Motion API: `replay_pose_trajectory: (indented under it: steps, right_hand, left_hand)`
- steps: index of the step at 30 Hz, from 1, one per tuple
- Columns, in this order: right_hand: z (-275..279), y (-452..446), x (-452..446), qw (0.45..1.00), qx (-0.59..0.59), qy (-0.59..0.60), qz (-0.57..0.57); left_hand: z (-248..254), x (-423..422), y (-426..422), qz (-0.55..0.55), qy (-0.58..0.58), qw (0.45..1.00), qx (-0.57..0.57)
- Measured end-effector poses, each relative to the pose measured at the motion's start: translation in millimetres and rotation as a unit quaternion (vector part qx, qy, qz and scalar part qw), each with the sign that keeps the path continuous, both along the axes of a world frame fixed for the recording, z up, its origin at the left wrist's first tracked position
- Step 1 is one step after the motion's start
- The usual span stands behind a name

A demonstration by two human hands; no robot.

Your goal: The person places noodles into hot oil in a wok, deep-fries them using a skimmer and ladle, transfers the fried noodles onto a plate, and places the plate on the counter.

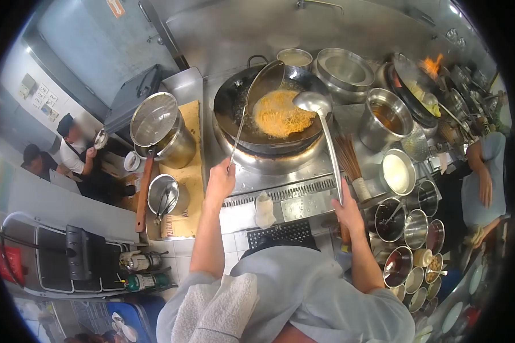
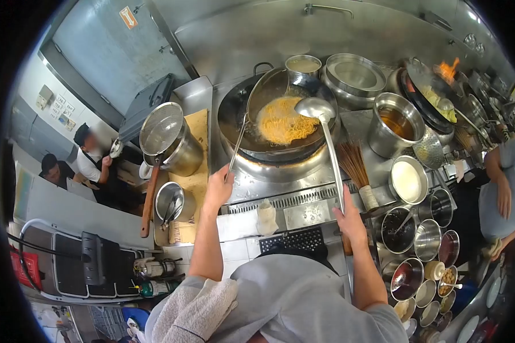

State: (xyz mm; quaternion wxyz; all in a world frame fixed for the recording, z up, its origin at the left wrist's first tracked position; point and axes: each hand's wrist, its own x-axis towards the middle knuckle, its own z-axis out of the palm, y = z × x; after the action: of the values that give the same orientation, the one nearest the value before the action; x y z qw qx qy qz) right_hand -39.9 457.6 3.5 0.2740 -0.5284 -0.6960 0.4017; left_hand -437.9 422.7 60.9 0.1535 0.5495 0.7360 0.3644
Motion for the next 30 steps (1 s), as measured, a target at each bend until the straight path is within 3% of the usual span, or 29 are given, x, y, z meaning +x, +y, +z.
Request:
replay_pose_trajectory:
  steps: [6,9,12,23,30]
  right_hand:
    - [29,-4,-6,0.994,-0.103,-0.038,-0.030]
    - [29,-2,-3,0.994,-0.103,0.004,-0.026]
    - [30,-1,2,0.992,-0.120,0.031,-0.020]
    - [23,-1,1,0.991,-0.127,0.047,-0.013]
    - [22,-3,2,0.988,-0.142,0.055,-0.019]
  left_hand:
    - [12,6,21,-0.001,0.003,1.000,-0.030]
    - [-4,7,25,-0.008,0.013,0.999,0.042]
    - [3,11,24,0.006,-0.013,1.000,0.004]
    - [-3,3,32,0.023,-0.015,0.997,0.067]
    - [16,8,14,0.050,0.053,0.997,0.039]
